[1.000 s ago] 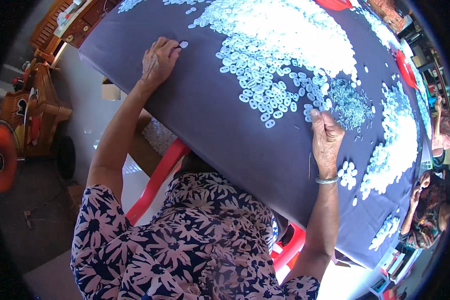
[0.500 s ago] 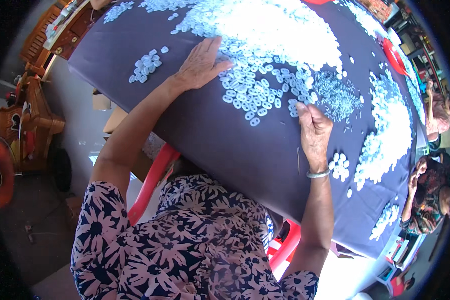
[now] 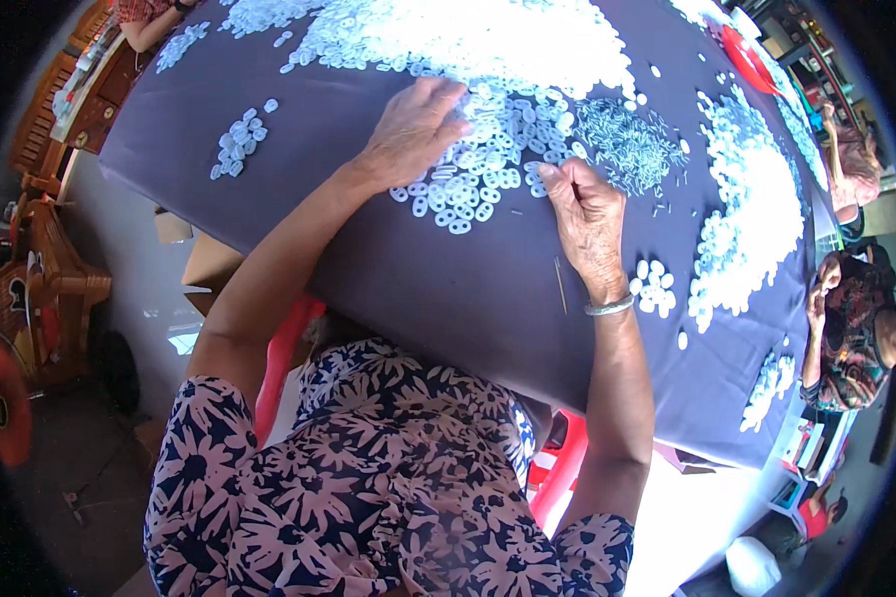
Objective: The person assembles plastic toggle pieces by inserting small metal pins into them by hand, then sorts and gathers additional plastic pieces across the table.
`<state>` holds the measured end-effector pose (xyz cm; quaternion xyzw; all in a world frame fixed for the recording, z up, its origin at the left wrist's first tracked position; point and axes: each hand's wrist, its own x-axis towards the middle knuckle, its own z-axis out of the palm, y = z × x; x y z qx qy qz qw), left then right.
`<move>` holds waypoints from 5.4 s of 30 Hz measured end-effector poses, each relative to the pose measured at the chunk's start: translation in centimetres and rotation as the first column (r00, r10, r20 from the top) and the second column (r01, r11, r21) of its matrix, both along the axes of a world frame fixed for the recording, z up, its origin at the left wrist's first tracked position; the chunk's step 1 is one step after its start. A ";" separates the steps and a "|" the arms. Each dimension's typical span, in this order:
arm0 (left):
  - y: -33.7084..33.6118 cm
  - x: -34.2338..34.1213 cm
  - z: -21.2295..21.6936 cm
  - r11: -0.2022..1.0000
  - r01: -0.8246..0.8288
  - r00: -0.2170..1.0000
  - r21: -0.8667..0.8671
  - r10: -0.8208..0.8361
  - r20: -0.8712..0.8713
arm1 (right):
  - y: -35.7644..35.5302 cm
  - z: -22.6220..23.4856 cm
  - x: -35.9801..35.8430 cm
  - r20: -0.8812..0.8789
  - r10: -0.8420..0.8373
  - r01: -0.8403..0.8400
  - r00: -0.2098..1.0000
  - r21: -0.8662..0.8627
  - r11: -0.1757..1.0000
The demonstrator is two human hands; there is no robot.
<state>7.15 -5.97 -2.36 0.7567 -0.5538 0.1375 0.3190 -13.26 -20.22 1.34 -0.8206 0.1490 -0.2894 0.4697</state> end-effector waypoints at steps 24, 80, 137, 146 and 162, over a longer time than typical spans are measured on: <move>-1.5 -0.4 0.9 0.991 0.060 0.987 0.121 -0.076 0.138 | 0.1 0.2 -0.1 -0.036 0.007 -0.011 0.999 -0.135 0.991; 2.3 1.3 1.3 0.996 0.008 0.993 0.087 -0.018 0.119 | -2.6 -1.2 14.5 -0.241 0.195 -0.309 0.951 -0.667 0.678; 0.2 0.0 1.3 0.989 0.149 0.988 0.025 -0.148 -0.038 | 1.0 1.4 3.3 -0.344 0.280 -0.377 0.896 -0.258 0.890; 3.0 -0.5 2.6 0.987 -0.032 0.995 -0.155 0.018 -0.095 | -0.6 2.0 3.0 -0.240 0.236 -0.208 0.942 0.136 0.969; 3.5 -9.3 3.2 0.948 0.030 0.813 -0.317 -0.207 -0.545 | 0.9 1.3 0.1 -0.362 0.228 -0.335 0.904 -0.270 0.903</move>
